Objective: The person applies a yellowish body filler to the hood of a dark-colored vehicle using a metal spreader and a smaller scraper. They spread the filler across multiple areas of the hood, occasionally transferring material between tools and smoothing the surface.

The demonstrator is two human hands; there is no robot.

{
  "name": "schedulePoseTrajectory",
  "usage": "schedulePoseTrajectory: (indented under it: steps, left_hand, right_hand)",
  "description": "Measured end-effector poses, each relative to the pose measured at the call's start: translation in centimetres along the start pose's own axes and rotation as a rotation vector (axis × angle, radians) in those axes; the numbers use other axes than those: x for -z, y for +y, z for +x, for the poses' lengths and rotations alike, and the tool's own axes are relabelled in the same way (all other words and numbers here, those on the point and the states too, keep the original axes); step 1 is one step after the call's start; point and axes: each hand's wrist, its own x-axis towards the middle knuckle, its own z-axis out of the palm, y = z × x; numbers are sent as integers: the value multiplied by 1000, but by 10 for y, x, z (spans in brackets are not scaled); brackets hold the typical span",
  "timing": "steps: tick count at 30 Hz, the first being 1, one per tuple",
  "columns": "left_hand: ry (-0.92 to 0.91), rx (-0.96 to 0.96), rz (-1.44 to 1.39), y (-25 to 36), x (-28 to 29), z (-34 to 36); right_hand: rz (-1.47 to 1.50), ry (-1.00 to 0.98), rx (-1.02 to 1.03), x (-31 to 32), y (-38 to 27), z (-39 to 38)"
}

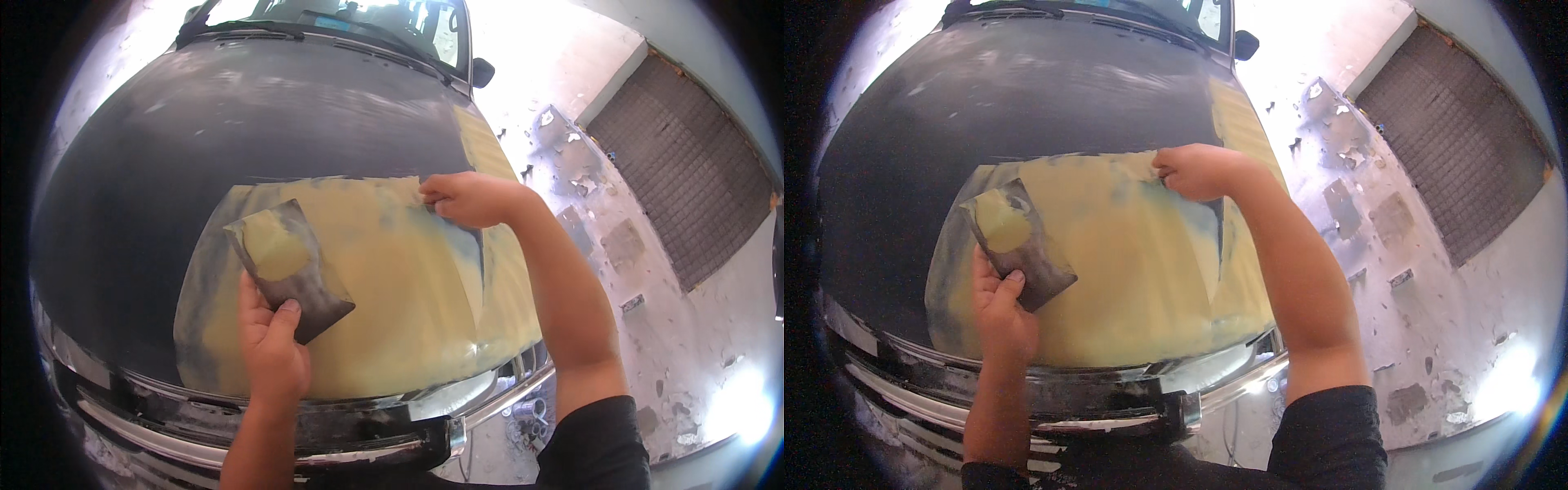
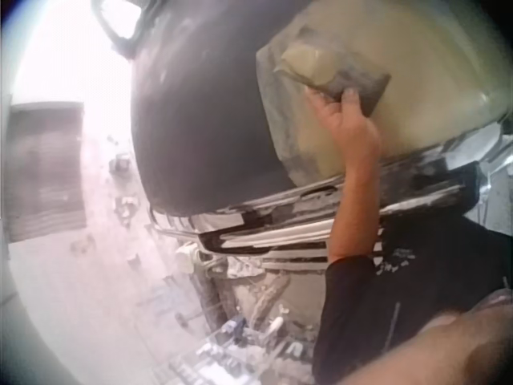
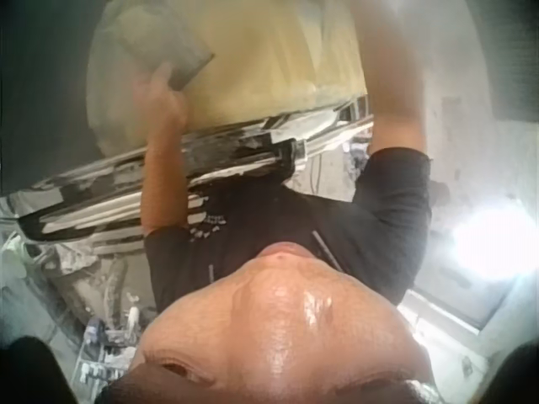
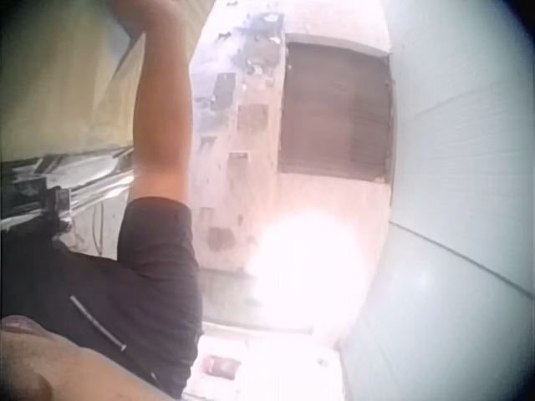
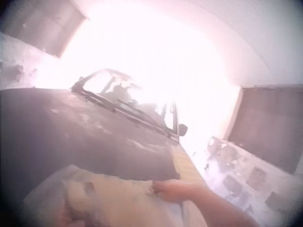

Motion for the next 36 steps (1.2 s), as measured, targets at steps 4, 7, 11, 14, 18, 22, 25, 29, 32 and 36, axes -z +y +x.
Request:
schedulePoseTrajectory:
  steps: [4, 7, 11, 14, 18, 22, 25, 29, 32, 36]
  left_hand:
    - [-10, -13, -12, 0, -6, 0]
    - [-31, -7, 30, 0, -2, 2]
    - [1, -6, 13, -3, -1, -1]
    - [13, -22, 15, -4, 1, -1]
    - [-22, -31, 16, -3, -1, -1]
    - [-65, -49, 36, 1, -5, 0]
    - [-20, -51, 54, 1, -8, -1]
    - [11, -76, 84, -4, -5, 0]
    - [40, -99, 94, -6, 0, 1]
    - [2, -120, 133, -3, -3, 0]
  right_hand:
    - [-9, 70, -62, 8, 28, 12]
    - [-17, 60, -81, 7, 18, 20]
    - [41, 35, -38, 3, 11, 12]
    - [29, -2, -13, -5, 8, -1]
    - [51, -20, -38, -15, 8, -22]
    - [63, -17, -25, -26, 6, -44]
    - [77, -9, -11, -34, 6, -60]
    - [88, -6, -1, -47, 7, -82]
    - [70, 18, 29, -55, 1, -97]
    - [60, 62, 5, -70, -2, -120]
